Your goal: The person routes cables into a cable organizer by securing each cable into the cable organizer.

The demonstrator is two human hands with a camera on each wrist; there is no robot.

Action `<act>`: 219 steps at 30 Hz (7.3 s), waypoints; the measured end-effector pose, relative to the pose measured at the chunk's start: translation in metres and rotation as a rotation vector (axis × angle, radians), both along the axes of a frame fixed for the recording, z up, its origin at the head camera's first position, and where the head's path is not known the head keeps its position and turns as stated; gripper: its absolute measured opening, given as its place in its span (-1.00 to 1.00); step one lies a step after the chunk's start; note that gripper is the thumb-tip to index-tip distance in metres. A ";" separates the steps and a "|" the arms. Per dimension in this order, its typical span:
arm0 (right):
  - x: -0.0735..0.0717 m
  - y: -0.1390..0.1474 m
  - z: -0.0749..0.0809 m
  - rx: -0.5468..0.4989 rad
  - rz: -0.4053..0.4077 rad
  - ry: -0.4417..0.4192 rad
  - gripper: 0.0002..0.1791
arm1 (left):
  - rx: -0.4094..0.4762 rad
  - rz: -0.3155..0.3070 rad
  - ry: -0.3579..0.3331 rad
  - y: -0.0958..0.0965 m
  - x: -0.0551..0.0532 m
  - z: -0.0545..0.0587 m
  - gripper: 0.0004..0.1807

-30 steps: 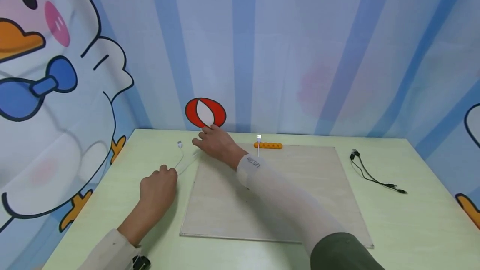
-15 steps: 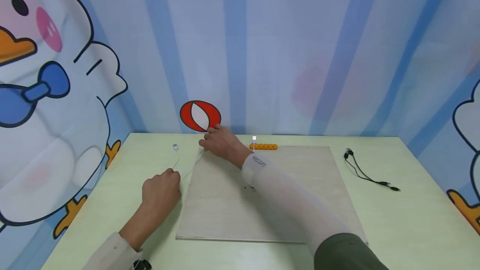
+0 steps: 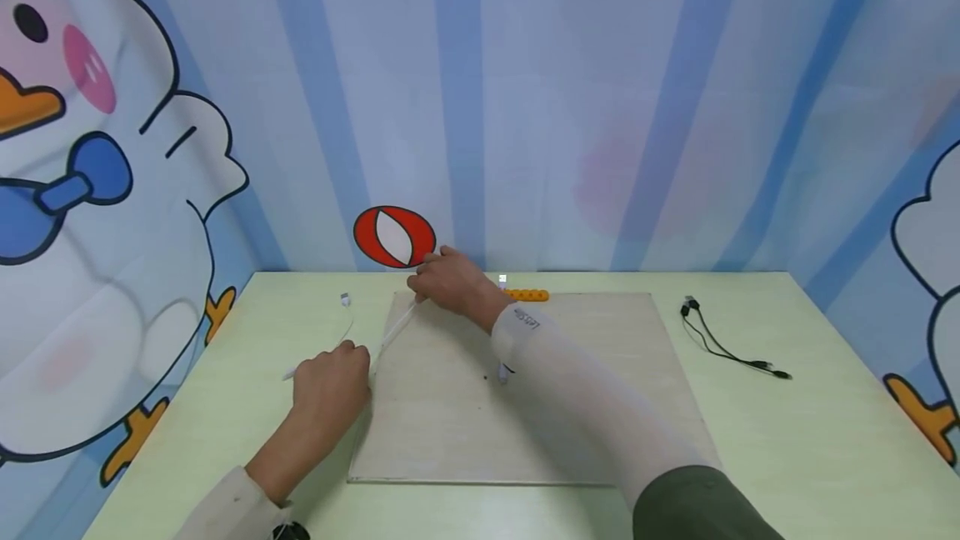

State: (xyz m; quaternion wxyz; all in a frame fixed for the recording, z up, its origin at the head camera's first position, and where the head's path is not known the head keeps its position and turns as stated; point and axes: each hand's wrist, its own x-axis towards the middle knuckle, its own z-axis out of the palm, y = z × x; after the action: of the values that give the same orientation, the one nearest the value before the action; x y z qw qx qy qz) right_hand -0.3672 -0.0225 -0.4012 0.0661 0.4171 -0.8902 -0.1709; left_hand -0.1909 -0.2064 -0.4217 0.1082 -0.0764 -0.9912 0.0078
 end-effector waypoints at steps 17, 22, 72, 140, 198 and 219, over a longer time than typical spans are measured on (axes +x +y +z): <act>-0.001 0.023 0.004 -0.023 -0.027 -0.064 -0.70 | -0.020 -0.035 -0.035 0.020 0.001 0.002 -0.89; -0.002 0.031 0.004 -0.028 -0.047 -0.075 -0.70 | -0.016 -0.066 -0.033 0.027 0.002 0.001 -0.90; -0.007 0.102 0.008 -0.099 -0.029 -0.071 -0.78 | -0.004 -0.202 0.043 0.108 0.003 0.006 -0.87; -0.025 0.140 0.008 -0.342 -0.238 -0.306 -0.80 | -0.116 -0.302 0.014 0.180 -0.014 -0.001 -0.82; -0.037 0.125 0.008 -0.464 -0.444 -0.542 -0.75 | -0.641 -0.297 0.027 0.218 -0.009 -0.013 -0.81; -0.031 0.125 0.006 -0.495 -0.465 -0.538 -0.67 | -0.657 -0.286 -0.031 0.220 -0.004 -0.011 -0.83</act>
State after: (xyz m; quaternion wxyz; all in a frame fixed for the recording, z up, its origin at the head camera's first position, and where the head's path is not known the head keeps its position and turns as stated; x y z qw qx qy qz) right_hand -0.3984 0.1022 -0.3957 -0.1104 0.2064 -0.9603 0.1520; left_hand -0.1953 0.0136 -0.4332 0.0629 -0.2453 -0.9165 0.3096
